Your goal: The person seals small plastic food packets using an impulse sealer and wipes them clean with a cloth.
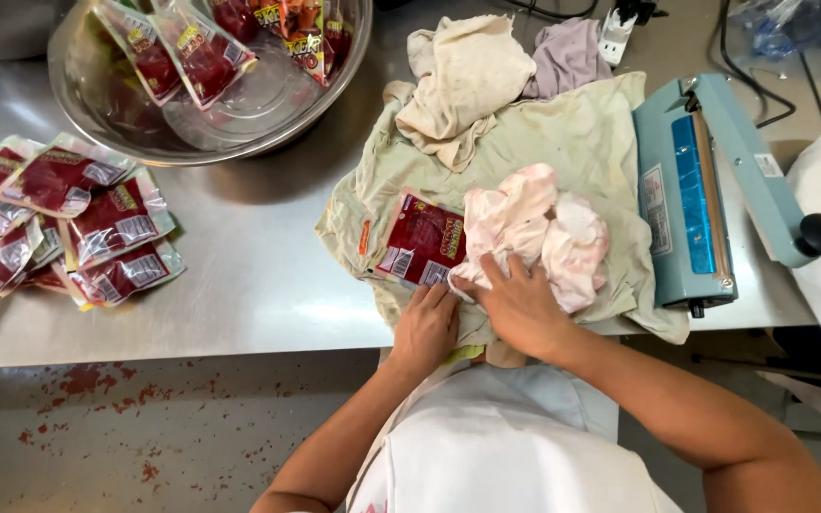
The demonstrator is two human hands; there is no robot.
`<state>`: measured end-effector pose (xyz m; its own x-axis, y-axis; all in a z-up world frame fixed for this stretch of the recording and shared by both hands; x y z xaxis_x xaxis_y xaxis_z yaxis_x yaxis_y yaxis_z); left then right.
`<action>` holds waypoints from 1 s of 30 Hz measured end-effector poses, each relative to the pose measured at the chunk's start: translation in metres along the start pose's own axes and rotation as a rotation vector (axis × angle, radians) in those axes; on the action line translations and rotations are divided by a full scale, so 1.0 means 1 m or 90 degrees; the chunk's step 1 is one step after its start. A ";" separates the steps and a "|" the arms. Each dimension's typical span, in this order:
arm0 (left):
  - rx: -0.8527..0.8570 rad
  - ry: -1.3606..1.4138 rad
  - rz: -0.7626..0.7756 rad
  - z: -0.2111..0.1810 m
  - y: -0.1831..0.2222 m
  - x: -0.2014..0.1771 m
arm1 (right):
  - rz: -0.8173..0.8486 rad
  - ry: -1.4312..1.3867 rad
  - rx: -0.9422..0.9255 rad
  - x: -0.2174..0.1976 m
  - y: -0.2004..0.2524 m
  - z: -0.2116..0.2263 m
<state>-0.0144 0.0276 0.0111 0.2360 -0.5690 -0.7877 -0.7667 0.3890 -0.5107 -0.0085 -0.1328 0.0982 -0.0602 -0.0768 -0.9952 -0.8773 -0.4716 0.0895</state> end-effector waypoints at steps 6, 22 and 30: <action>-0.005 0.019 0.021 -0.004 -0.008 -0.010 | 0.159 -0.031 0.129 -0.029 -0.038 -0.035; 0.104 -0.042 0.090 0.054 -0.090 -0.028 | -0.410 -0.172 0.294 0.043 -0.017 -0.085; 0.063 -0.109 0.239 0.064 -0.082 -0.004 | -0.290 -0.165 0.339 0.028 -0.015 -0.073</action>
Point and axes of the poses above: each hand's wrist, its own y-axis away from the middle knuckle, its own x-axis out of the palm, z = x × y, the point moved 2 cm from there along -y, towards the middle knuckle, and after that the axes turned 2 degrees about z, right-handed, at the moved point
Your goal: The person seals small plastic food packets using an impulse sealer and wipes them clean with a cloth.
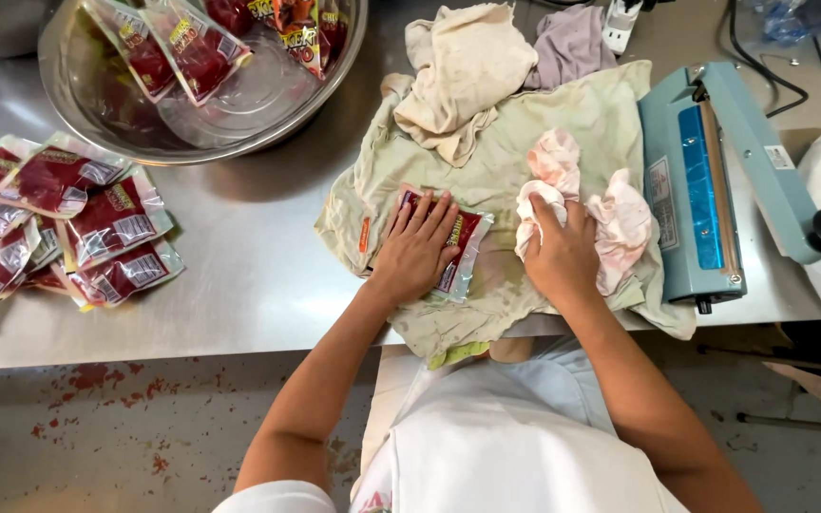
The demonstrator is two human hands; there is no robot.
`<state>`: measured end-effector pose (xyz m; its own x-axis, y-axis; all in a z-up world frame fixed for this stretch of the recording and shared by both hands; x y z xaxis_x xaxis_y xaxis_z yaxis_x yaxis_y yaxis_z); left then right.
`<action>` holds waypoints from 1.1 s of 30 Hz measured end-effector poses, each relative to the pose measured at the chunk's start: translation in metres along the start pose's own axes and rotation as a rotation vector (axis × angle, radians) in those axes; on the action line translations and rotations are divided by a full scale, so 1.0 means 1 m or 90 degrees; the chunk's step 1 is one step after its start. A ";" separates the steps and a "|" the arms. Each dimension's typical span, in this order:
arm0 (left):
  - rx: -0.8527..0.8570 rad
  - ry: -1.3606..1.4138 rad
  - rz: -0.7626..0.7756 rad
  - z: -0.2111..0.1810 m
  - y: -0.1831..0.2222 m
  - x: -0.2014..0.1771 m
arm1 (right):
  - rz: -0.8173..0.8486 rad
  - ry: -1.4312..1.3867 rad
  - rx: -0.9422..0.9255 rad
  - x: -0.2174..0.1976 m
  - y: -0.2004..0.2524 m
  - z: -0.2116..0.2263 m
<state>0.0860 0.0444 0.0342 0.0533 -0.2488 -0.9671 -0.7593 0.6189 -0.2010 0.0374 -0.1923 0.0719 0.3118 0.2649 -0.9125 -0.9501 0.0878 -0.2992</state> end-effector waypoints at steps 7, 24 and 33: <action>0.001 -0.002 0.009 0.001 -0.002 0.001 | 0.022 0.084 -0.002 -0.006 0.002 0.015; -0.447 0.112 0.054 0.068 -0.002 0.027 | 0.042 0.061 -0.007 0.005 0.004 0.005; -0.465 0.276 0.213 0.011 -0.008 -0.078 | 0.004 0.057 -0.060 0.005 0.003 0.005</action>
Point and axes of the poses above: each hand's wrist, its own y-axis away from the middle knuckle, its own x-axis out of the palm, z = x × y, the point moved 2 cm from there along -y, towards the middle knuckle, and after that the axes turned 2 degrees about z, right-handed, at the moved point
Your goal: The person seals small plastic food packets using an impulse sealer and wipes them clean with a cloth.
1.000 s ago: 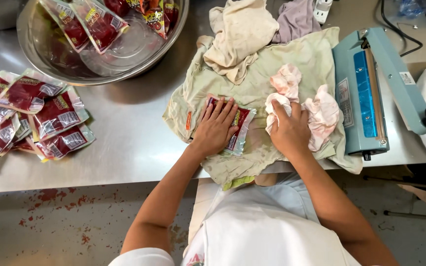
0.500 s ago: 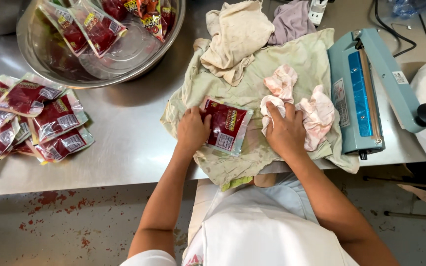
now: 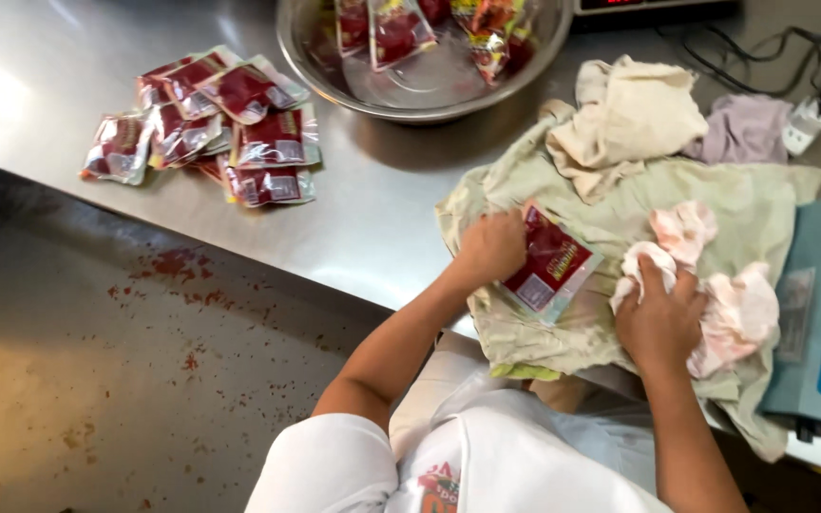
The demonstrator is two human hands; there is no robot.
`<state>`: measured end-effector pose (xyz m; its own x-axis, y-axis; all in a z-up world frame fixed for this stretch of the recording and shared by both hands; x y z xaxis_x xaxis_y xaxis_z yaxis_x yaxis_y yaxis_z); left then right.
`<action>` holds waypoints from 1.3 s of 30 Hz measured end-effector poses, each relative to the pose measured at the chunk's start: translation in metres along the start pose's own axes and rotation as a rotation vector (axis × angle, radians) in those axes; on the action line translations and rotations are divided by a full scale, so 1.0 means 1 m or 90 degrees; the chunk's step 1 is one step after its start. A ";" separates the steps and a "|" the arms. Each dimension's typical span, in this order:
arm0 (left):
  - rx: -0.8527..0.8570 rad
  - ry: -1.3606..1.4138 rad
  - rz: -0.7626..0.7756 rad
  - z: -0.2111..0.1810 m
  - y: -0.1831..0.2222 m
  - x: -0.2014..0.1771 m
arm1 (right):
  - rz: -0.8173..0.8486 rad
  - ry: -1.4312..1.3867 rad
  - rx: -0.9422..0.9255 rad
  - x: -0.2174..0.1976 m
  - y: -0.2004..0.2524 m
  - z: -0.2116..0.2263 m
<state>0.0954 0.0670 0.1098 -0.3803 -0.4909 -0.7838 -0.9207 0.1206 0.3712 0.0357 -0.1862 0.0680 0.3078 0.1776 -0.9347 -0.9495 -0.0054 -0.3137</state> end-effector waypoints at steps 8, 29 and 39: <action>0.142 0.568 -0.041 0.106 0.057 -0.128 | 0.114 -0.017 0.085 -0.003 -0.003 0.000; -0.133 0.294 -0.113 0.147 0.114 -0.085 | 0.149 -0.036 0.104 -0.014 -0.005 0.008; -0.235 0.711 -0.824 0.309 0.127 -0.242 | 0.133 -0.007 0.096 -0.001 -0.004 -0.001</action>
Point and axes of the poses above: each hand's wrist, its own y-axis away from the middle knuckle, its own x-axis out of the palm, z = x × y, the point moved 2 cm from there along -y, towards the middle knuckle, and after that the axes turned 2 degrees about z, right-handed, at the moved point
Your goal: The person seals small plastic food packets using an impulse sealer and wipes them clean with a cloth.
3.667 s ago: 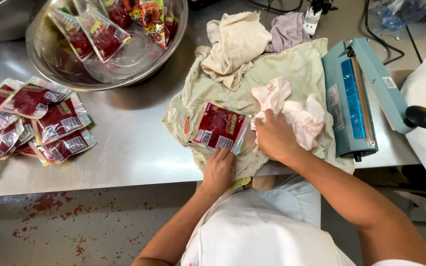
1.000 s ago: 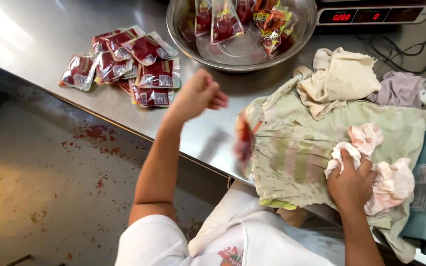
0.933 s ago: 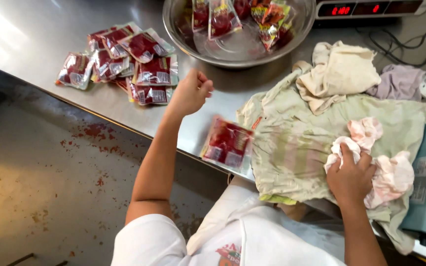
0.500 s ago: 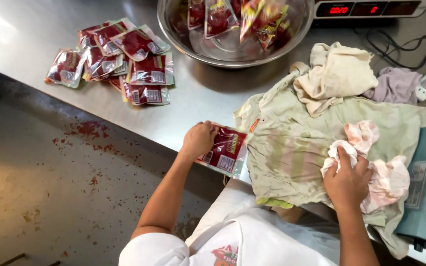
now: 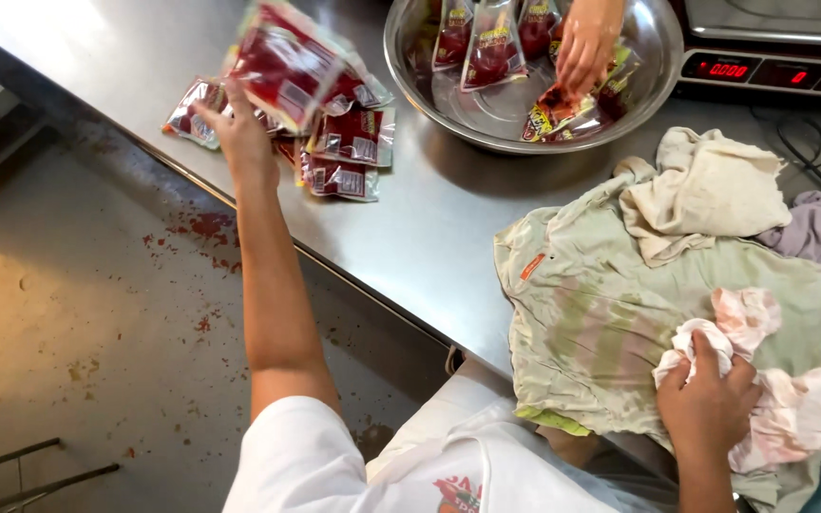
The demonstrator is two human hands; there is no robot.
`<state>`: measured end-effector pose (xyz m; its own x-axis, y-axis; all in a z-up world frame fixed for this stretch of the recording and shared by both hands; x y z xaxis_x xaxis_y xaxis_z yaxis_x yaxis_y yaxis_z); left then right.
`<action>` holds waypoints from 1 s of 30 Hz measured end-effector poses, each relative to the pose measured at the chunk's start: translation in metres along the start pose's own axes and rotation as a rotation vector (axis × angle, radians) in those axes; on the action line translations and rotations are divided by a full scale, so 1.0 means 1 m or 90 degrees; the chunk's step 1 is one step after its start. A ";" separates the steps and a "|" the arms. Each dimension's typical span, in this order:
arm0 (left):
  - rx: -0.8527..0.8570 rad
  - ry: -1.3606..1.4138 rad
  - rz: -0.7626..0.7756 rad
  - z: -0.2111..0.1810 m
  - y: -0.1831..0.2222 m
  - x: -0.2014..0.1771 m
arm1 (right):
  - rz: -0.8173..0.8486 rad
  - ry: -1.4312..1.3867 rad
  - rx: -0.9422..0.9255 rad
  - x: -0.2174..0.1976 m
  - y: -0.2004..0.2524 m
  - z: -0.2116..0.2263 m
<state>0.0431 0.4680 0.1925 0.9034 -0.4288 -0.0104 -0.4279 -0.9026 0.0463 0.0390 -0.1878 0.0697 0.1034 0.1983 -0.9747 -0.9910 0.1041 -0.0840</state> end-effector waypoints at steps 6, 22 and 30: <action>0.376 -0.069 0.055 0.063 -0.023 0.107 | 0.076 -0.013 0.066 -0.018 0.001 0.018; 0.463 -0.743 0.602 0.093 0.111 0.438 | -0.125 0.065 -0.043 0.008 0.006 0.001; 0.869 -0.376 0.682 -0.093 0.186 0.318 | 0.184 -0.028 0.025 -0.021 -0.011 0.013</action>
<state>0.2533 0.1676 0.2907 0.2596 -0.4577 -0.8504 -0.7423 0.4687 -0.4788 0.0484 -0.1800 0.0943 -0.1775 0.2670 -0.9472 -0.9761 0.0752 0.2041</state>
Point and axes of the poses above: each hand's wrist, its own y-axis away from the middle knuckle, its own x-axis out of the palm, z = x × y, the point moved 2 cm from there along -y, towards the middle knuckle, and after that the axes turned 2 degrees about z, right-handed, at the moved point
